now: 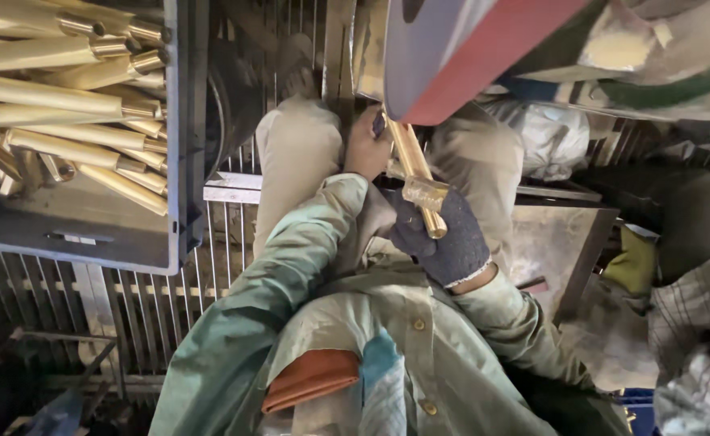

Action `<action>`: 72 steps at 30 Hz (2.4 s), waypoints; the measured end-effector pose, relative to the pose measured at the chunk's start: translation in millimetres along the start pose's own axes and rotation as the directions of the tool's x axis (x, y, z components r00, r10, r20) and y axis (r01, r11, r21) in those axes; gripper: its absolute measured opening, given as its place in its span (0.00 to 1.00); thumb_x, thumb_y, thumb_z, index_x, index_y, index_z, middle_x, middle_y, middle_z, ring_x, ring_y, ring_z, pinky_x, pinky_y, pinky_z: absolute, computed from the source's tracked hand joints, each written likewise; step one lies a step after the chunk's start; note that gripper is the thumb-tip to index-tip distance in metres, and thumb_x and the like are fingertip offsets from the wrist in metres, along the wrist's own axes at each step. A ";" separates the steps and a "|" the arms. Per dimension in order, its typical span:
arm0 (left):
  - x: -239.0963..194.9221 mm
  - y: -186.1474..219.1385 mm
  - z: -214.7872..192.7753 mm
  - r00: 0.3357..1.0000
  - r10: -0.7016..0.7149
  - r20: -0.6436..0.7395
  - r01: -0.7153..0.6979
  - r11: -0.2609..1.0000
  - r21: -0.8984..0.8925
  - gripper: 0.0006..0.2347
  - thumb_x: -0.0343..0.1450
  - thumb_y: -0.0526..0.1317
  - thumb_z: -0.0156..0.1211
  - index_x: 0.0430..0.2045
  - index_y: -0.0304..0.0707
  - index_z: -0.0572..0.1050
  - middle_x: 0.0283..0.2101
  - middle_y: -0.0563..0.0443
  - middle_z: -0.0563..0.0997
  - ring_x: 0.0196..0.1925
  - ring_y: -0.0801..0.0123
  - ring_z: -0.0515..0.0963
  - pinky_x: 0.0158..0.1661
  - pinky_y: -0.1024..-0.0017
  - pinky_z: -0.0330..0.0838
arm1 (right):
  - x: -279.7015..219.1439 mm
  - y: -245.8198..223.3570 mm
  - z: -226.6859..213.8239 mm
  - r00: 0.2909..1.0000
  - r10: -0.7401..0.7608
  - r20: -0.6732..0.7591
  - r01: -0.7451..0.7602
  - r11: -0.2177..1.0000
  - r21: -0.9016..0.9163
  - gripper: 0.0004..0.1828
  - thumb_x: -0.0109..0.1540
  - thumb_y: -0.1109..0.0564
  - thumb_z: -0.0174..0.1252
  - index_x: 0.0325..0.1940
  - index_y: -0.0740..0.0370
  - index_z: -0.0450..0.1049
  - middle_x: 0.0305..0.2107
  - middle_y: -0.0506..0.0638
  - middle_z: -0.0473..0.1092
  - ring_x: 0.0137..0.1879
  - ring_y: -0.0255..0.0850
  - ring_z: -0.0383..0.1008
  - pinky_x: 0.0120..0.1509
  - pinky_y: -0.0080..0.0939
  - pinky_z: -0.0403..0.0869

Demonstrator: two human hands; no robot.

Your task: The person picks up metal tubes from a container and presses them against a rotating abrasive belt on a machine to grind the surface. They use a wrench to adjust a part of the machine and then continue grinding more tubes and larger metal components.

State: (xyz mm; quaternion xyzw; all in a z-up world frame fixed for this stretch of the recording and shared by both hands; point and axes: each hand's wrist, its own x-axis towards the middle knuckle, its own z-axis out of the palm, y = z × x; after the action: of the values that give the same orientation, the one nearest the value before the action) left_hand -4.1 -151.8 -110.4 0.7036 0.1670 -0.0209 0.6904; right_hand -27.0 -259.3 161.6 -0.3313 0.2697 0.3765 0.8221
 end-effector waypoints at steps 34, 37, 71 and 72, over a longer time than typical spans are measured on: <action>3.1 66.4 -33.4 0.783 -0.425 0.455 0.622 0.524 -0.582 0.11 0.76 0.46 0.51 0.34 0.38 0.75 0.25 0.53 0.77 0.19 0.74 0.71 0.14 0.75 0.57 | -66.5 23.6 -27.8 0.960 -0.051 0.274 0.015 0.991 0.133 0.25 0.73 0.65 0.60 0.73 0.75 0.62 0.34 0.51 0.72 0.35 0.34 0.73 0.37 0.30 0.73; 1.2 72.4 -32.7 0.733 -0.547 0.406 0.666 0.453 -0.593 0.13 0.76 0.48 0.47 0.33 0.39 0.74 0.24 0.53 0.76 0.18 0.73 0.72 0.14 0.73 0.59 | -68.4 16.2 -15.0 0.873 -0.340 0.351 0.447 0.264 -0.855 0.20 0.65 0.61 0.56 0.61 0.69 0.66 0.41 0.50 0.70 0.41 0.32 0.72 0.43 0.31 0.73; 18.4 16.7 4.0 0.922 -0.344 0.178 0.374 0.674 -0.637 0.13 0.79 0.39 0.43 0.36 0.32 0.78 0.33 0.43 0.82 0.31 0.63 0.79 0.35 0.68 0.72 | -0.5 -10.2 1.2 0.996 0.059 -0.069 -0.069 0.987 -0.143 0.13 0.68 0.55 0.58 0.52 0.66 0.70 0.24 0.45 0.64 0.20 0.31 0.60 0.21 0.32 0.58; 13.4 21.6 -0.7 0.968 -0.223 0.117 0.251 0.812 -0.526 0.13 0.80 0.38 0.43 0.38 0.31 0.78 0.37 0.45 0.82 0.36 0.64 0.80 0.40 0.69 0.72 | -10.1 -6.3 5.6 0.995 0.047 -0.086 -0.061 0.983 -0.174 0.15 0.66 0.55 0.58 0.54 0.64 0.70 0.22 0.45 0.64 0.18 0.32 0.59 0.19 0.33 0.58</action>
State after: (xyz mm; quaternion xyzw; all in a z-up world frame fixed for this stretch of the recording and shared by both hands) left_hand 14.0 -148.1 -93.1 0.4551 0.2350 -0.0767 0.8554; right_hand -26.7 -262.7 174.3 -0.4103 0.2775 0.4071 0.7674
